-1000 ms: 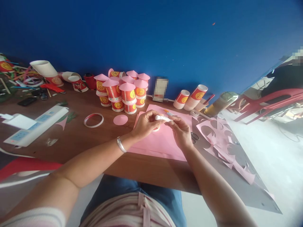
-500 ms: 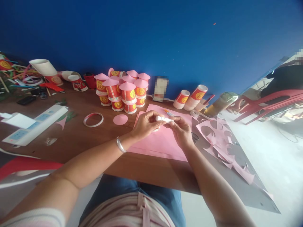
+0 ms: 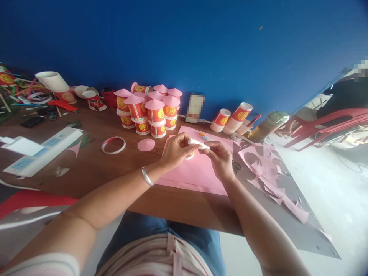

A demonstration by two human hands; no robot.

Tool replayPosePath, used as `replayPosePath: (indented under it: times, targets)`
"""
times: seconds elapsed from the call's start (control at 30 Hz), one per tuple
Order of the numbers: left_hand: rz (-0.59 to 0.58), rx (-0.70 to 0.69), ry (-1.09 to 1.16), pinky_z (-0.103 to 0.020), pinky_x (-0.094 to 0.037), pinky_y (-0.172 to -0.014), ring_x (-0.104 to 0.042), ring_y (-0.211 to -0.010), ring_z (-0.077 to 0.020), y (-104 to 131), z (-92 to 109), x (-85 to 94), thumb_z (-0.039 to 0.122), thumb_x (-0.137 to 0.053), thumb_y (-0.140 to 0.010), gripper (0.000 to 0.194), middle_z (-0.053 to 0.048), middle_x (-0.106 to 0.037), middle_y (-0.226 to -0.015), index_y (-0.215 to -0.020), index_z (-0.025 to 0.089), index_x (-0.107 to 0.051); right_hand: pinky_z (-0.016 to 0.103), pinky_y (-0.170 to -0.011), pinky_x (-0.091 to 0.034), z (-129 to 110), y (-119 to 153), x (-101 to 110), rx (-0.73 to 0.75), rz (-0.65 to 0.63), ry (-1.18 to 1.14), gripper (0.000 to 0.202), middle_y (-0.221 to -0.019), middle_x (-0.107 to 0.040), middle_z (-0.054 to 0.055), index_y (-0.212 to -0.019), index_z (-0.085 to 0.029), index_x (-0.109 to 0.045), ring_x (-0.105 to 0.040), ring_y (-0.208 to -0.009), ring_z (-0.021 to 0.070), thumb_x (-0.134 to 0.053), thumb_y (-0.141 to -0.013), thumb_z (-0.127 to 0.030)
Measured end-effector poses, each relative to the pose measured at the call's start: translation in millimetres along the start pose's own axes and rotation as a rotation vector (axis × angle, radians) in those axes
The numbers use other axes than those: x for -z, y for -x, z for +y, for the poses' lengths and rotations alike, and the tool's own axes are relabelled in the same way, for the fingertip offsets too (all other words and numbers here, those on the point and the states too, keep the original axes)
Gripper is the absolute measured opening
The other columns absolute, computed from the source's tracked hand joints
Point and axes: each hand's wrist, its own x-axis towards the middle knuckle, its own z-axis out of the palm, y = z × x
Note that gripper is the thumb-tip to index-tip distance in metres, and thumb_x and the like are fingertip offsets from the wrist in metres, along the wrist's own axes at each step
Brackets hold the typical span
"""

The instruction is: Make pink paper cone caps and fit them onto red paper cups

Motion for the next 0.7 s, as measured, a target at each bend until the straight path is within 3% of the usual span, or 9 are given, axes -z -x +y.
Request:
replayPosePath:
  times: [0.13,0.3,0.5,0.7]
  targets:
    - [-0.038,0.023,0.029,-0.024,-0.052,-0.059,-0.067,-0.072,-0.0141,-0.3,0.3,0.3,0.043,-0.086,-0.076,0.036,-0.003,-0.072,-0.084,-0.093,0.018,-0.066,0.034,-0.079,-0.063,1.0,-2.7,1.1,-0.1,0.013,-0.115,0.03,-0.084,-0.077,-0.001,-0.087,-0.025,-0.075,-0.072,-0.075,0.0152,-0.094,-0.07,-0.04]
    - [-0.029,0.101,0.065,-0.023,-0.048,-0.051,-0.065,-0.063,-0.0141,-0.5,1.4,2.5,0.046,-0.083,-0.079,0.036,-0.001,-0.069,-0.072,-0.099,0.019,-0.068,0.032,-0.074,-0.064,0.3,-3.4,-0.4,-0.16,0.029,-0.192,0.033,-0.08,-0.076,-0.003,-0.085,-0.025,-0.075,-0.072,-0.07,0.0142,-0.096,-0.066,-0.041]
    - [-0.016,0.062,0.064,-0.025,-0.047,-0.053,-0.061,-0.061,-0.0124,-2.7,2.7,8.9,0.047,-0.085,-0.077,0.04,0.001,-0.065,-0.073,-0.104,0.02,-0.071,0.034,-0.075,-0.065,0.6,-5.2,1.9,-0.161,0.051,-0.204,0.031,-0.078,-0.075,-0.002,-0.085,-0.024,-0.073,-0.069,-0.068,0.0134,-0.094,-0.068,-0.04]
    - [0.148,0.01,0.072,-0.025,-0.045,-0.057,-0.054,-0.059,-0.0094,-17.0,-1.9,28.2,0.05,-0.08,-0.082,0.04,0.003,-0.061,-0.072,-0.106,0.019,-0.069,0.029,-0.075,-0.065,-0.2,-13.1,14.2,-0.057,0.129,-0.214,0.027,-0.076,-0.068,-0.004,-0.085,-0.023,-0.068,-0.06,-0.064,0.0086,-0.087,-0.078,-0.04]
